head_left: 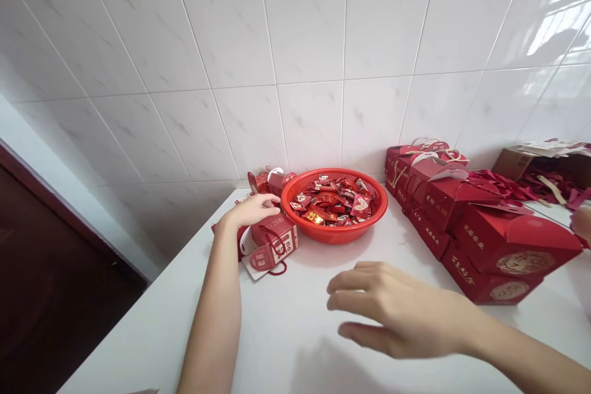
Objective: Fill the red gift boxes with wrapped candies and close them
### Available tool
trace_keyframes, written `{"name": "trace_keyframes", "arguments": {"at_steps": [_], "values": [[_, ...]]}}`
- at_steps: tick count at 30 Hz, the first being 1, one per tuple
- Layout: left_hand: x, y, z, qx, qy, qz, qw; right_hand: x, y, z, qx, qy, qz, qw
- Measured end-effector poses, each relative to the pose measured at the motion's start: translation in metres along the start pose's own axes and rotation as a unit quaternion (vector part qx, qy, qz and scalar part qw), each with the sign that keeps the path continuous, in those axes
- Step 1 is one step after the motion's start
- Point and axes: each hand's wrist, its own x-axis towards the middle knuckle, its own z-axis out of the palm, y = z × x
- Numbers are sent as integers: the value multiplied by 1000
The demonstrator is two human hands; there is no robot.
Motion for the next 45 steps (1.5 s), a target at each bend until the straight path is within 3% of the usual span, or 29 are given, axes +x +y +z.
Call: {"name": "trace_keyframes", "arguments": {"at_steps": [4, 7, 12, 15, 18, 24, 28, 31, 33, 38, 42, 45], "values": [[6, -10, 1, 98, -34, -69, 992, 34, 32, 37, 23, -63, 78, 995], [12, -10, 5, 109, -79, -70, 988, 59, 42, 61, 24, -71, 132, 988], [12, -3, 9, 75, -140, -99, 982, 82, 33, 94, 21, -24, 218, 975], [10, 1, 11, 51, -157, -128, 978, 84, 24, 104, 20, 21, 220, 975], [10, 4, 13, 38, -183, -136, 973, 84, 20, 108, -37, 20, 240, 970], [-1, 23, 12, 111, -183, -138, 967, 80, 22, 107, -132, 6, 297, 946], [-29, 51, 9, 213, -118, -67, 967, 67, 26, 93, -20, 86, 284, 955], [-52, 74, 11, 204, -95, -3, 974, 52, 28, 71, 113, 188, 279, 935], [-62, 87, 18, 183, -122, 49, 974, 40, 30, 54, 172, 228, 293, 912], [-66, 111, 50, 204, -204, 171, 942, 16, 42, 26, 215, 244, 338, 883], [-57, 116, 74, 268, -225, 191, 917, 3, 58, 19, 233, 240, 337, 880], [-47, 113, 78, 254, -219, 194, 922, -6, 69, 22, 236, 221, 322, 890]]}}
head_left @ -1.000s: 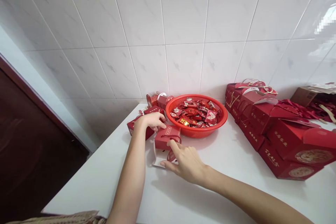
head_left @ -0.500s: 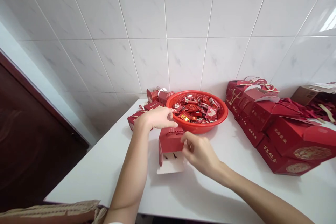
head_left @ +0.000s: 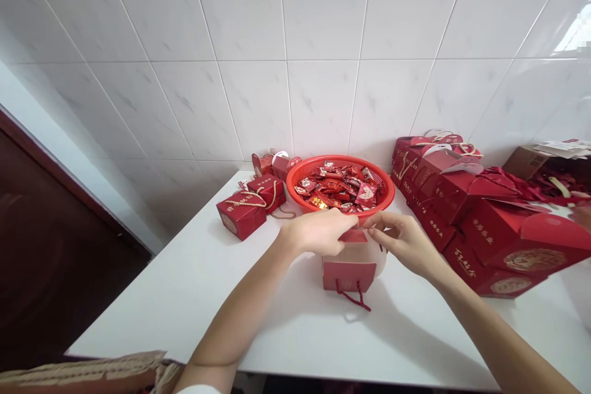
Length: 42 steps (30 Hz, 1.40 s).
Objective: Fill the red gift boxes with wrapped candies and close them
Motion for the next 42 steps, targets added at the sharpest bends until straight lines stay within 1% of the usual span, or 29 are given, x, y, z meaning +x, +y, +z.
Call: {"name": "trace_keyframes", "arguments": {"at_steps": [3, 6, 8, 10, 12, 14, 16, 19, 23, 25, 27, 29, 32, 34, 36, 39, 40, 42], "values": [[5, -10, -4, -45, 22, 15, 999, -6, 13, -2, -27, -13, -17, 999], [11, -18, -5, -75, 38, -3, 996, -15, 21, -1, -52, -22, -37, 998], [15, -22, -4, -102, 45, -16, 994, -21, 23, 0, -69, -30, -74, 994], [19, -24, -2, -119, 56, -17, 991, -25, 22, 0, -94, -59, -109, 988], [21, -25, -1, -124, 71, -13, 990, -27, 21, 2, -115, -88, -114, 983], [22, -26, 0, -130, 86, -4, 988, -29, 18, 3, -122, -98, -95, 983], [22, -25, -1, -137, 95, 6, 986, -32, 15, 6, -111, -89, -77, 987], [19, -21, -1, -121, 83, 5, 989, -38, 12, 12, -76, -76, -41, 993], [10, -15, -3, -76, 39, -19, 996, -48, 9, 18, -8, -48, 56, 997], [3, -14, -4, -71, 0, -23, 997, -53, 9, 19, 23, -41, 104, 994], [-4, -16, -6, -68, -45, -13, 997, -56, 9, 18, 59, -33, 133, 989], [-9, -19, -8, -75, -65, -1, 995, -59, 10, 16, 98, -29, 143, 984], [-13, -25, -11, -113, -57, -6, 992, -65, 17, 14, 130, -42, 128, 982], [-13, -26, -13, -128, -70, -6, 989, -67, 22, 13, 122, -55, 100, 986], [-10, -25, -13, -122, -74, 6, 990, -68, 24, 12, 97, -55, 63, 992], [0, -22, -8, -108, -37, 45, 992, -63, 21, 6, 68, -26, 7, 997], [5, -22, -6, -110, -23, 65, 992, -61, 18, 3, 59, -26, -10, 998], [15, -23, 0, -113, 8, 102, 988, -56, 13, -4, 37, -51, -23, 998]]}}
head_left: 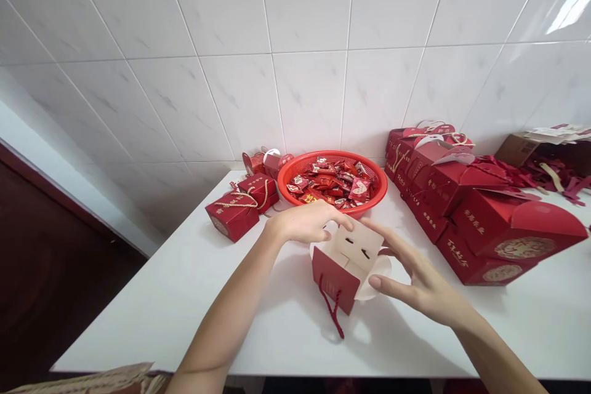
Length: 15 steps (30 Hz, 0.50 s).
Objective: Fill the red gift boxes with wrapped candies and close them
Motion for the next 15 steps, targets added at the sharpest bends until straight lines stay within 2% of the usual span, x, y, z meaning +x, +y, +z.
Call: {"name": "trace_keyframes", "arguments": {"at_steps": [2, 5, 7, 11, 15], "values": [[7, -3, 4, 10, 33, 16, 999, 3, -3, -4, -3, -26, 35, 999], [7, -1, 4, 30, 64, -13, 997, 3, -3, -5, 38, -8, 133, 990], [0, 3, -1, 35, 37, -50, 997, 0, 0, -3, 65, 10, 170, 983], [-17, 2, -11, 2, -56, -110, 992, -4, 3, 2, 98, 22, 164, 981], [-21, -13, -15, -41, -76, -142, 986, 0, 6, 0, 149, 17, 175, 973]]}}
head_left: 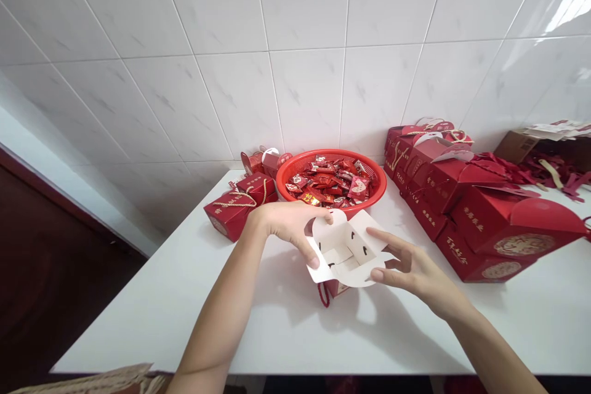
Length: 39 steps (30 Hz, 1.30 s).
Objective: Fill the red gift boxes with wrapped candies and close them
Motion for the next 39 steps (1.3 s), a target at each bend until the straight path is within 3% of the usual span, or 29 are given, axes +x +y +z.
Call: {"name": "trace_keyframes", "arguments": {"at_steps": [8, 12, 17, 20, 24, 27, 29, 30, 34, 39], "values": [[9, -9, 0, -122, -102, -80, 984, 4, 0, -5, 66, -34, 31, 997], [9, -8, -1, -150, -117, -95, 977, 3, 3, -3, 50, -31, 25, 998], [5, -8, -2, -158, -102, -73, 979, 12, -1, -11, -22, -30, -36, 999], [-5, -11, -7, -160, -41, -26, 986, 21, -16, -22, -62, 7, -102, 993], [-6, -22, -17, -126, 148, 54, 979, 51, -42, -35, -65, 84, -173, 979], [23, -34, -21, -132, 265, 80, 952, 95, -48, -37, -108, 98, -187, 972], [52, -40, -23, -113, 293, 77, 946, 129, -45, -35, -148, 97, -167, 970], [67, -42, -24, -79, 294, 54, 951, 145, -43, -34, -160, 96, -163, 969], [107, -43, -23, 31, 195, 4, 980, 190, -36, -29, -235, 83, -163, 955], [116, -39, -17, 174, 111, -44, 977, 214, -33, -29, -330, -46, -159, 929]]}}
